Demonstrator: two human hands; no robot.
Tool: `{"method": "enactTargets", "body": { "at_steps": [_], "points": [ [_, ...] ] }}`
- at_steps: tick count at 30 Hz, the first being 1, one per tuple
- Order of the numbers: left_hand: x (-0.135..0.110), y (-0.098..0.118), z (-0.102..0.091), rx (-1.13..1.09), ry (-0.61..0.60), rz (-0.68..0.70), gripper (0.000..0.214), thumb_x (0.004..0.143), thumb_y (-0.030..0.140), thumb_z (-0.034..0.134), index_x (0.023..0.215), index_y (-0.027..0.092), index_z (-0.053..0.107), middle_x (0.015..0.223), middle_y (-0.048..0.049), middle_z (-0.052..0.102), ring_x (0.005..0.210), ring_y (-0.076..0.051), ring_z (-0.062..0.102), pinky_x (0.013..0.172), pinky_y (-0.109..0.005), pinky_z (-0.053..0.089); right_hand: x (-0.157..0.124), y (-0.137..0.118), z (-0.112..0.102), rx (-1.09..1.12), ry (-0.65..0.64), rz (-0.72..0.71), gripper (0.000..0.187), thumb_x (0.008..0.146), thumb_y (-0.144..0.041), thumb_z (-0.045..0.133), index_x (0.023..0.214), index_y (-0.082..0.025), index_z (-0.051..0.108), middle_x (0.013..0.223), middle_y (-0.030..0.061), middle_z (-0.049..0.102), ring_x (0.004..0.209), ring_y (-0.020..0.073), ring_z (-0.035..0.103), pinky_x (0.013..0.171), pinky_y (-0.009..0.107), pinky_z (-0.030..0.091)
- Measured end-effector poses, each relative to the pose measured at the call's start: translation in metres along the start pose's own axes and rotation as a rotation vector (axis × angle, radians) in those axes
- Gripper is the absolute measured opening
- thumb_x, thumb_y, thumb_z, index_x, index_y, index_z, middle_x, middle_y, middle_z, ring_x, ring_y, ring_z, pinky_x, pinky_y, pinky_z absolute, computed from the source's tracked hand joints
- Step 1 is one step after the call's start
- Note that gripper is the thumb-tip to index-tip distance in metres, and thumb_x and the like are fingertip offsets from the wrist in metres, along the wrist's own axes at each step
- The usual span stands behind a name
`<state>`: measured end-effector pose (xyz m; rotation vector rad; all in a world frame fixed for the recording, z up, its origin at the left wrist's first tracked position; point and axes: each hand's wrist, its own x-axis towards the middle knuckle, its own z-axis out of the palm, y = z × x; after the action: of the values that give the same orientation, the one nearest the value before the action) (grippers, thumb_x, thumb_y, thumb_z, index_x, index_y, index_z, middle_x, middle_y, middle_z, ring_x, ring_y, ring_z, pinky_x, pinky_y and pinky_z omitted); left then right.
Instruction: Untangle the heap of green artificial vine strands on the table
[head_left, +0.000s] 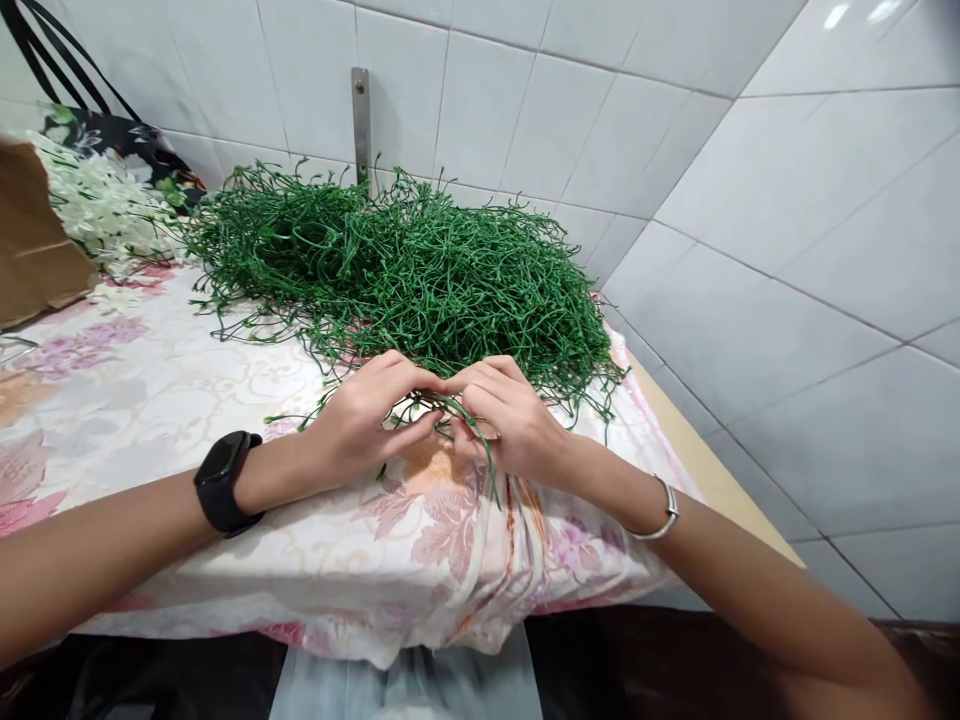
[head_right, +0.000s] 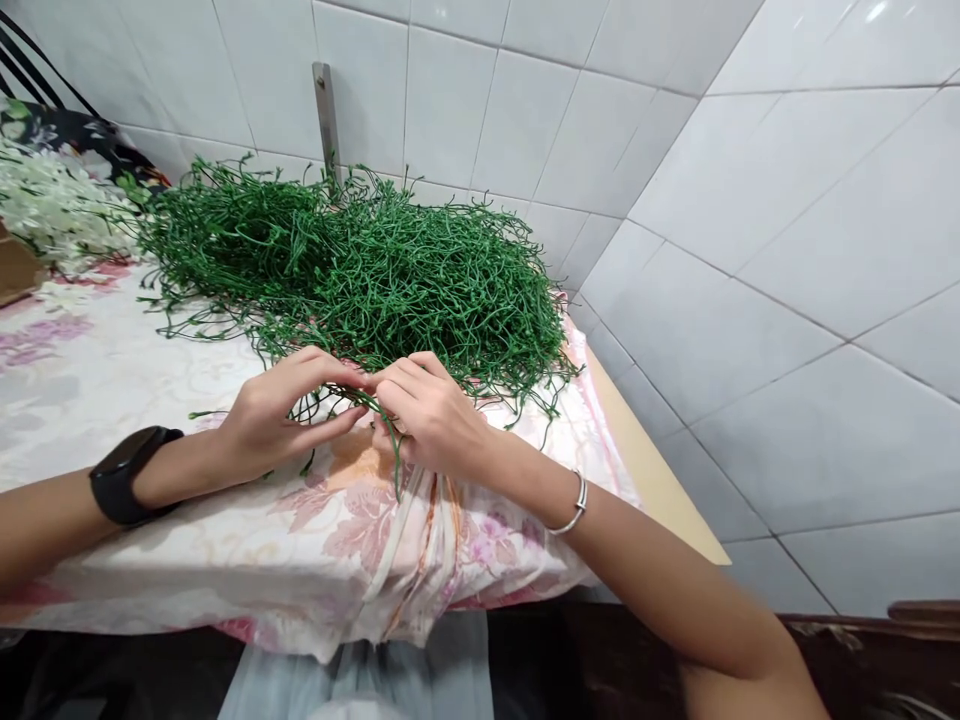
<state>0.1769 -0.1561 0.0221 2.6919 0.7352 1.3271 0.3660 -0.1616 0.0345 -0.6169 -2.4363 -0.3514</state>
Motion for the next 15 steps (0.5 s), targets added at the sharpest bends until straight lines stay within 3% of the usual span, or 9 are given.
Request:
{"method": "enactTargets", "body": {
  "at_steps": [5, 10, 15],
  "points": [
    [0.0008, -0.0028, -0.0017, 0.023, -0.051, -0.019, 0.013, 0.077, 0.018, 0.053, 0.089, 0.012, 0.053, 0.083, -0.0055, 0.060, 0.079, -0.014, 0.050, 0.071, -0.027, 0.043, -0.0018, 0.0032, 0.0000, -0.029, 0.005, 0.030, 0.009, 0.077, -0.021, 0.050, 0.073, -0.017, 0.043, 0.079, 0.0016, 0.059, 0.075, 0.0104, 0.052, 0.075, 0.028, 0.035],
    [0.0016, -0.0060, -0.0013, 0.047, -0.148, 0.008, 0.014, 0.080, 0.019, 0.048, 0.091, 0.012, 0.052, 0.081, -0.0056, 0.057, 0.077, -0.015, 0.047, 0.069, -0.028, 0.040, -0.0018, 0.0008, 0.0000, -0.050, 0.014, 0.041, 0.010, 0.079, -0.019, 0.047, 0.089, -0.015, 0.047, 0.080, 0.0023, 0.060, 0.074, 0.0111, 0.052, 0.076, 0.029, 0.035],
    [0.0016, -0.0055, -0.0007, 0.042, -0.135, -0.025, 0.015, 0.082, 0.020, 0.046, 0.093, 0.012, 0.052, 0.082, -0.0063, 0.058, 0.078, -0.016, 0.047, 0.069, -0.029, 0.040, -0.0023, 0.0003, -0.0009, -0.099, -0.008, 0.092, 0.019, 0.082, -0.024, 0.044, 0.095, -0.012, 0.051, 0.082, 0.0044, 0.059, 0.075, 0.0127, 0.050, 0.075, 0.030, 0.032]
  ]
}}
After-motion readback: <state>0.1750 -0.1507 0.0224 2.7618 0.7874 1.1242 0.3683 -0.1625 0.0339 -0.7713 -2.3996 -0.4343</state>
